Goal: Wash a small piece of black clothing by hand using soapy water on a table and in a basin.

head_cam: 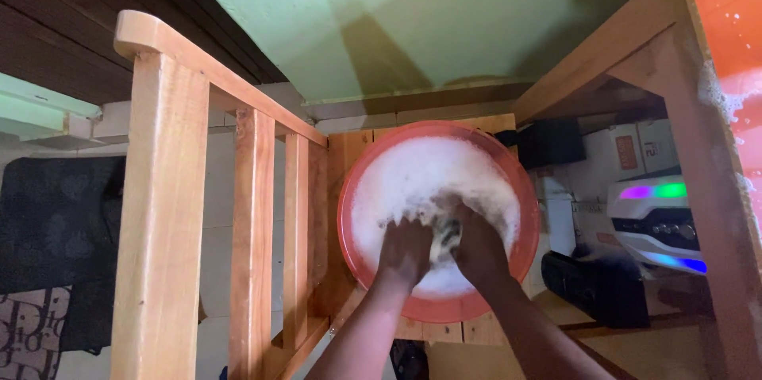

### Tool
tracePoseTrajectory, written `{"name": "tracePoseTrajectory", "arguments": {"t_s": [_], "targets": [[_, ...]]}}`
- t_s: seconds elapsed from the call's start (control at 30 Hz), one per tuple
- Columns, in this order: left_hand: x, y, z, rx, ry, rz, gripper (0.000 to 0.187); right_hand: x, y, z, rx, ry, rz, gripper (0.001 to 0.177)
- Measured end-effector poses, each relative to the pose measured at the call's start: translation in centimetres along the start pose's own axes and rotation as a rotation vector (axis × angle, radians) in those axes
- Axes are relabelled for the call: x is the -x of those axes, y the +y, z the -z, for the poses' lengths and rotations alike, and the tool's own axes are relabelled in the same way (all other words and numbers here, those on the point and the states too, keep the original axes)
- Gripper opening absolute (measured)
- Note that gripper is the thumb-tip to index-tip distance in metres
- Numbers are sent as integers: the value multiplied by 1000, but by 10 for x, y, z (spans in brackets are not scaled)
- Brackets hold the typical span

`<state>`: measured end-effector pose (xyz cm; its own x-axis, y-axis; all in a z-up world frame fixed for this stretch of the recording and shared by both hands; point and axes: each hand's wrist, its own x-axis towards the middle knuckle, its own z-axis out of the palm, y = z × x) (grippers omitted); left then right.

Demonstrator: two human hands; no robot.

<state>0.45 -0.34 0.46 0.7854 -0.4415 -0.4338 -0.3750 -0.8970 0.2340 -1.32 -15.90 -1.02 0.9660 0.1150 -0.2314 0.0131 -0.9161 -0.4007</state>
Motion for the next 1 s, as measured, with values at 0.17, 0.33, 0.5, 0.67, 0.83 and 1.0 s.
{"name": "tracePoseTrajectory", "arguments": {"t_s": [0.17,0.33,0.5,0.67,0.83,1.0], "targets": [[-17,-16,-21,122,27,49,16,-2,5,-19,-22,79,-184,79],[-25,-20,-28,133,-7,53,16,-7,18,-42,-33,-54,-71,56],[-31,-27,-28,316,67,170,17,-13,-4,-19,-131,122,-124,55],[-24,-23,-34,353,152,92,25,-10,5,-22,-83,87,-163,56],[0,-15,-30,403,306,235,47,-17,3,-14,-106,201,-71,50],[5,-15,-41,501,237,338,26,-11,-2,-6,-171,93,-125,53]]}}
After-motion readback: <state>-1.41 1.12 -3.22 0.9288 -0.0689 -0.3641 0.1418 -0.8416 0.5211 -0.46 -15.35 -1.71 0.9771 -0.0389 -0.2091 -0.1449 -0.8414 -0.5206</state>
